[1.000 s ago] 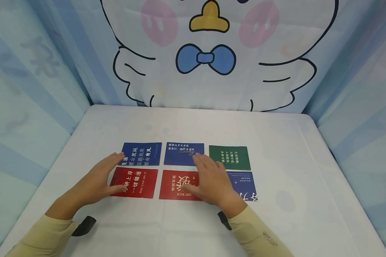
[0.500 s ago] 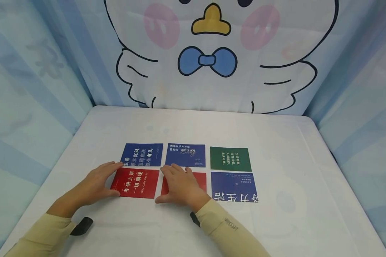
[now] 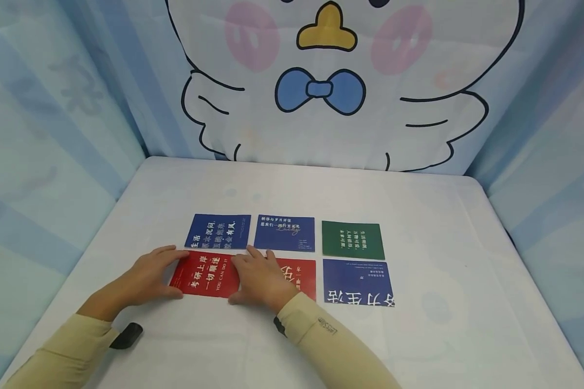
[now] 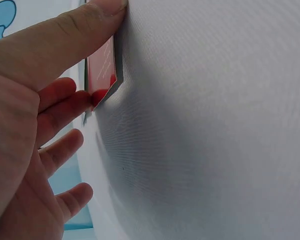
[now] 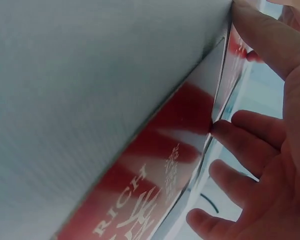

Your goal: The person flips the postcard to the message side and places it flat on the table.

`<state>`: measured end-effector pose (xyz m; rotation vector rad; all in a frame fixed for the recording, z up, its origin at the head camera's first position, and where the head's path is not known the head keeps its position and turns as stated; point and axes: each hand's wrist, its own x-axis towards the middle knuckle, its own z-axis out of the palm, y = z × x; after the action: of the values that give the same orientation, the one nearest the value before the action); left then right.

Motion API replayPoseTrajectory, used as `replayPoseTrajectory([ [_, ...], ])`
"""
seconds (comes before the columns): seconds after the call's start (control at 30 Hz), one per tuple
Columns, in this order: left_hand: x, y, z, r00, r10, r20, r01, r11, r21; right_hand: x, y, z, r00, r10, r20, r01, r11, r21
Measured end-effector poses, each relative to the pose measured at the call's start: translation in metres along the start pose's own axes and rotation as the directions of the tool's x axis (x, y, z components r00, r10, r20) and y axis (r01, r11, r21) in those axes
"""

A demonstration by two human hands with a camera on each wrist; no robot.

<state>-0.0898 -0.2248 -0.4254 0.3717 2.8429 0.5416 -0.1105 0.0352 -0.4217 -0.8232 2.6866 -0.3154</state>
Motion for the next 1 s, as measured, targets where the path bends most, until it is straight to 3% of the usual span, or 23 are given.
replayPoseTrajectory([
  [0.43, -0.0034, 0.0004, -0.0051, 0.999, -0.019, 0.047, 0.019, 1.0, -0.01, -0.001, -0.0009, -0.0022, 0.999, -0.013, 0.032, 0.013, 1.0, -0.027],
  [0.7, -0.0068, 0.0023, -0.009, 0.994, -0.047, 0.102, 0.056, 0.995, -0.086, -0.0022, 0.006, -0.0053, 0.998, -0.049, 0.041, 0.046, 0.997, 0.063],
  [1.0, -0.008, 0.0018, -0.0084, 0.996, -0.036, 0.079, 0.044, 0.993, -0.105, -0.0027, 0.0062, -0.0055, 0.997, -0.054, 0.051, 0.047, 0.992, 0.12],
])
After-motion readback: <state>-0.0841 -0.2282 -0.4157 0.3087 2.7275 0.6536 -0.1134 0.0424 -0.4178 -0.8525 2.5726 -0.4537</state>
